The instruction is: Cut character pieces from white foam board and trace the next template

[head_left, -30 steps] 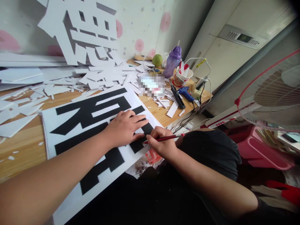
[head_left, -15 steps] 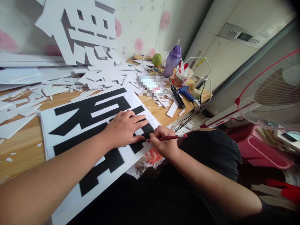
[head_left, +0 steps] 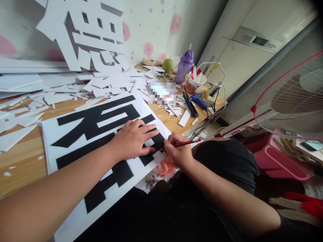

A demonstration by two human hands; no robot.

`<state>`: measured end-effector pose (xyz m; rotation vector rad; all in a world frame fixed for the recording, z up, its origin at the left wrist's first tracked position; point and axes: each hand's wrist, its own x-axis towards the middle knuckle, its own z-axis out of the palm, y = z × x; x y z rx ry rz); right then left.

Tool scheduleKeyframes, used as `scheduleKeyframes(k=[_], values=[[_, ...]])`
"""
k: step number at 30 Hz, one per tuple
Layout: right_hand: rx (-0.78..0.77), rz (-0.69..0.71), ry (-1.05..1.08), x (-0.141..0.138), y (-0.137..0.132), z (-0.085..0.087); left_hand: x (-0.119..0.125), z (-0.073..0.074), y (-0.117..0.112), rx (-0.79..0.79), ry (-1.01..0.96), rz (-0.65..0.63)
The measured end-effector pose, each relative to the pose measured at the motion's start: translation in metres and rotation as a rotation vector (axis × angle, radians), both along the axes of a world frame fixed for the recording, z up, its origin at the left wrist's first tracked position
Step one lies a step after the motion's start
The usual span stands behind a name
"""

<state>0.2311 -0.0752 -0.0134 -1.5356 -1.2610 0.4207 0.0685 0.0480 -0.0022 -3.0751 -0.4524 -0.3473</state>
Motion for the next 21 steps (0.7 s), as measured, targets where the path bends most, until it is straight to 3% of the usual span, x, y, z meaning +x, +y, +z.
scheduleKeyframes(k=[7,13,21], values=[[0.000,-0.009,0.048,0.001,-0.001,-0.003,0.000,-0.002,0.001,0.018,0.006,0.002],[-0.045,0.087,-0.010,-0.010,-0.008,-0.003,0.000,-0.002,0.002,0.026,0.002,-0.010],[-0.054,0.044,-0.065,-0.013,-0.005,-0.001,0.000,-0.001,0.001,0.016,0.016,0.005]])
